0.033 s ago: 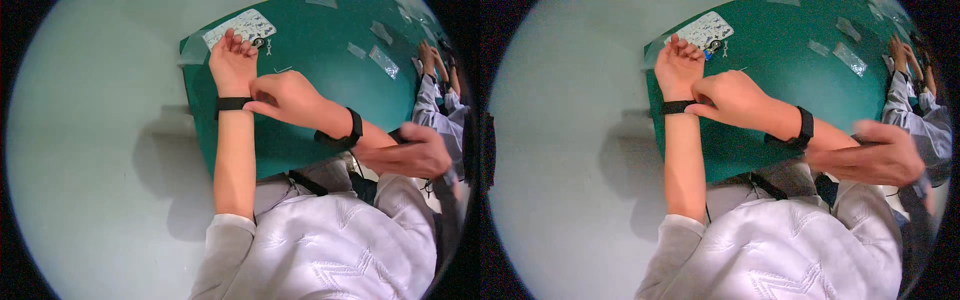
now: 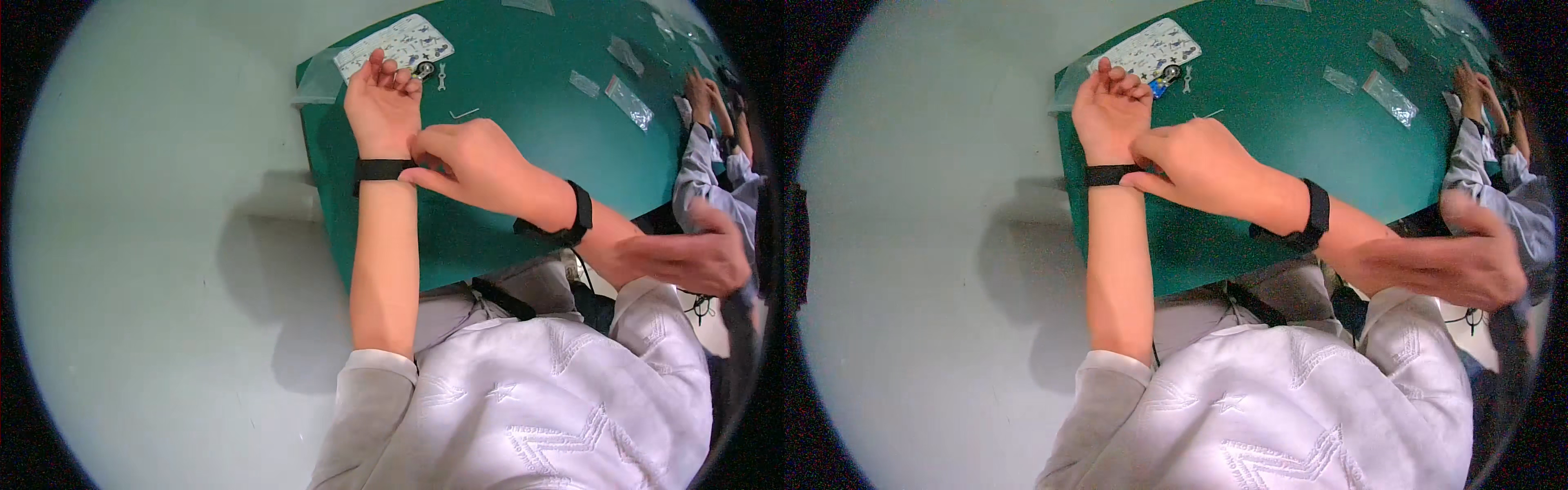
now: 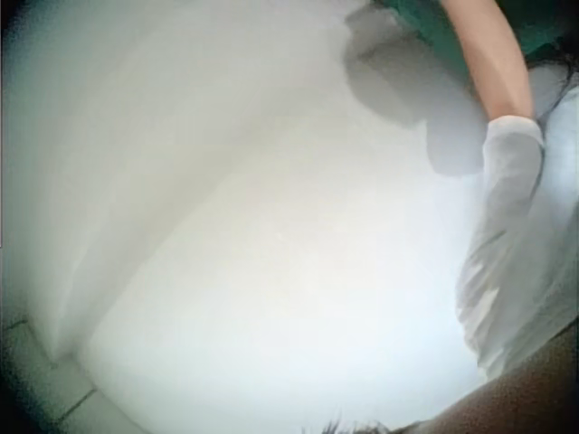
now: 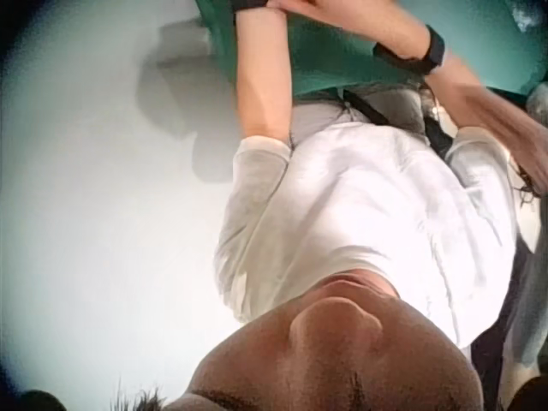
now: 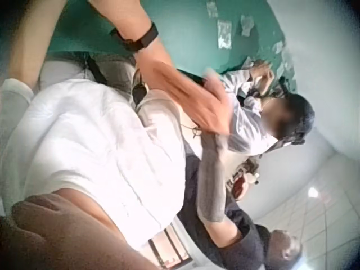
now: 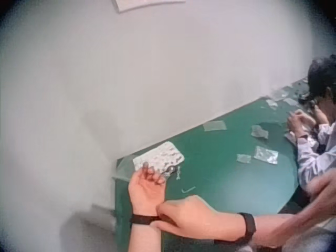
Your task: Assembling a small toy motorcycle using various components and a small wrench.
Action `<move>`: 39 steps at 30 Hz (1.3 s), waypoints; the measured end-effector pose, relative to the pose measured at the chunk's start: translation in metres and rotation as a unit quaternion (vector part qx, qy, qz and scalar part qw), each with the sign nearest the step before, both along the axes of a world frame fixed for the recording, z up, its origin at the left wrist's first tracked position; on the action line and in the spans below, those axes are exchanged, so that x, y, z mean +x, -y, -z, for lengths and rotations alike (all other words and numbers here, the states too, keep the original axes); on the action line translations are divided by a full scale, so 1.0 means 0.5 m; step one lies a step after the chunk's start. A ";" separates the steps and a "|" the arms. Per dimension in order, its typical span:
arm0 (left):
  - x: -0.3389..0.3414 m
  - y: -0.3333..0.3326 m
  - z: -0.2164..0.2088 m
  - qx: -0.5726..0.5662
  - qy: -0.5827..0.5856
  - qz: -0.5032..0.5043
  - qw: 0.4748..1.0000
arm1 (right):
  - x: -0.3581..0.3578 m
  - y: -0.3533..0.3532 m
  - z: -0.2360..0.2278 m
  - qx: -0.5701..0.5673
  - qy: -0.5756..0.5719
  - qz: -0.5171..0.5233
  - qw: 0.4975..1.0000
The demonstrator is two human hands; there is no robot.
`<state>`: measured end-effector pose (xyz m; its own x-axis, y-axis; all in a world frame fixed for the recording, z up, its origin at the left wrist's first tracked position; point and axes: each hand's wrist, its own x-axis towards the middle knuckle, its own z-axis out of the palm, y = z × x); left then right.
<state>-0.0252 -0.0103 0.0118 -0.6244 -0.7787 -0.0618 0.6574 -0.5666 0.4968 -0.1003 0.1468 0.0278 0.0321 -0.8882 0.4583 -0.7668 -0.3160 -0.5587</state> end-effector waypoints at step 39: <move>0.055 -0.065 0.003 -0.446 0.264 -0.096 0.850 | 0.062 -0.046 0.008 0.261 0.435 -0.082 0.858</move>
<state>0.0023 0.0220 0.0105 -0.5491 -0.7470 0.3749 0.2471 0.2834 0.9266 -0.0691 0.1696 0.0237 0.0238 -0.9960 -0.0858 0.0438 0.0868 -0.9953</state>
